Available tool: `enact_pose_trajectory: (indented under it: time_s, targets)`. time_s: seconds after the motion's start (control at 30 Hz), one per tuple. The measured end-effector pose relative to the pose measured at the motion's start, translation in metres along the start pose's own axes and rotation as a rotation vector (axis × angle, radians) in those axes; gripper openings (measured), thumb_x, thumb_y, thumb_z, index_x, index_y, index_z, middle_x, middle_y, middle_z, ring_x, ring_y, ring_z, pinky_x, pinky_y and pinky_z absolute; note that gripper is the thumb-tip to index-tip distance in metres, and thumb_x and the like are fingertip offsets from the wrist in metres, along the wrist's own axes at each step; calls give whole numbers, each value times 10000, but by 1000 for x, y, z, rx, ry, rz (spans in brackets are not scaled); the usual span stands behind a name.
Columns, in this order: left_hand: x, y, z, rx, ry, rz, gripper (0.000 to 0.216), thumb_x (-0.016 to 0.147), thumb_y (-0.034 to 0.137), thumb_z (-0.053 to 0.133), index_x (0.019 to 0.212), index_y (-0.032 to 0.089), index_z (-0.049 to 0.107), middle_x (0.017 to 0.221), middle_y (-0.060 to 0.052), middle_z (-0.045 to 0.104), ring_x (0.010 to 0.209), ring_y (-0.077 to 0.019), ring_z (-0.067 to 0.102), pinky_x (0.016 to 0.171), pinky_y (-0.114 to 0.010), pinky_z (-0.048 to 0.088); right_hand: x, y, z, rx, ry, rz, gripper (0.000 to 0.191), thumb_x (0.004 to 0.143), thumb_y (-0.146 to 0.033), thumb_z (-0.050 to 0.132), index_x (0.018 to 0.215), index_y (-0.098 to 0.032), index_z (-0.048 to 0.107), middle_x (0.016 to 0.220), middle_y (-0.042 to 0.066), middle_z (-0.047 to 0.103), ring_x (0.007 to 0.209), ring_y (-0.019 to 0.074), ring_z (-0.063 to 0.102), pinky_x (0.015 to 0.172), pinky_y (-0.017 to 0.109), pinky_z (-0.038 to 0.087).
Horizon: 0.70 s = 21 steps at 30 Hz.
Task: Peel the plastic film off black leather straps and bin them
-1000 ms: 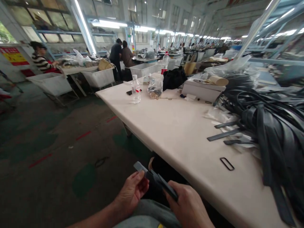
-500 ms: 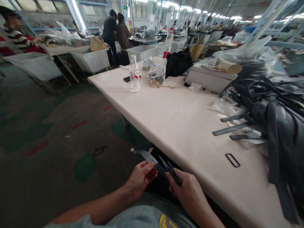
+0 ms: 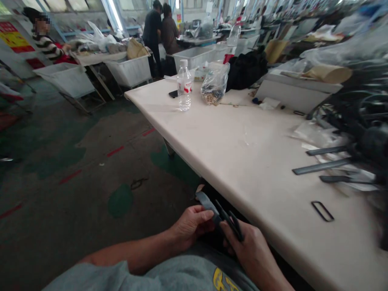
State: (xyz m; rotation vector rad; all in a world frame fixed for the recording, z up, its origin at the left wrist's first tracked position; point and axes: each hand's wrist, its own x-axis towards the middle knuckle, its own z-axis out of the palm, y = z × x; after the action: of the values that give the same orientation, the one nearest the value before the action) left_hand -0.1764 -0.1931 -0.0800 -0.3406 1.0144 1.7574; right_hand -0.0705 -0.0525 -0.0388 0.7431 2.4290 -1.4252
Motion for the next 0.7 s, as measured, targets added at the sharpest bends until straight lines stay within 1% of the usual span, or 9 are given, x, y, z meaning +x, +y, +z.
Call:
enact_pose_trajectory:
  time_s: [0.07, 0.13, 0.27, 0.37, 0.43, 0.5, 0.6, 0.63, 0.7]
  targets:
    - [3, 5, -1, -5, 26, -9, 307, 621, 276, 884, 807, 124, 694, 730, -30, 713, 610, -123, 650, 604, -231, 531, -3, -4, -3, 163, -52, 34, 460, 893, -610, 429, 777, -201, 605, 621, 7, 653, 548, 165, 603, 533, 259, 444]
    - [8, 10, -4, -18, 56, -8, 286, 631, 275, 879, 785, 150, 673, 685, 2, 698, 584, -114, 644, 590, -228, 540, -12, -1, -9, 259, -105, 52, 481, 890, -624, 440, 785, -185, 606, 621, 9, 648, 559, 157, 600, 556, 254, 464]
    - [11, 11, -6, -2, 50, -22, 254, 664, 256, 859, 788, 150, 664, 686, 2, 705, 597, -111, 658, 600, -219, 553, -30, 5, -15, 147, -46, 81, 498, 910, -600, 420, 634, -199, 523, 520, -8, 573, 480, 131, 532, 485, 238, 411]
    - [6, 3, 2, 31, 16, -70, 248, 664, 242, 859, 770, 133, 663, 672, -18, 703, 582, -123, 660, 584, -229, 558, -29, 2, -12, 99, -4, 61, 481, 916, -573, 426, 622, -202, 511, 524, -9, 567, 449, 122, 517, 447, 230, 384]
    - [2, 1, 7, 50, -6, -93, 237, 678, 234, 851, 787, 129, 668, 688, -19, 707, 586, -120, 662, 587, -227, 559, -23, 3, -9, 152, 15, 50, 490, 915, -569, 438, 613, -194, 521, 530, -8, 566, 442, 112, 502, 439, 224, 374]
    - [-1, 2, 10, 51, -18, -113, 216, 704, 236, 833, 801, 131, 670, 695, -15, 704, 594, -117, 664, 596, -223, 559, -17, 10, -8, 296, 96, 45, 485, 905, -580, 464, 677, -172, 593, 564, -4, 593, 414, 90, 458, 421, 222, 346]
    - [-4, 8, 10, 30, -8, -154, 188, 729, 239, 814, 773, 142, 659, 666, -9, 690, 578, -122, 659, 584, -232, 554, -16, 30, -11, 477, 346, 2, 432, 874, -560, 546, 896, -158, 701, 723, 36, 698, 391, 78, 430, 382, 225, 334]
    - [-5, 9, 9, 26, -6, -170, 181, 733, 236, 810, 762, 146, 656, 659, -7, 687, 570, -123, 656, 581, -235, 551, -17, 36, -11, 471, 412, -56, 384, 872, -517, 573, 940, -170, 724, 823, 62, 733, 440, 101, 505, 405, 231, 392]
    - [-7, 8, 8, 30, -16, -200, 170, 738, 229, 805, 758, 149, 657, 656, -5, 685, 555, -119, 647, 581, -234, 541, -21, 44, -11, 379, 428, -244, 253, 878, -386, 608, 999, -221, 755, 1074, 97, 745, 721, 182, 690, 592, 262, 544]
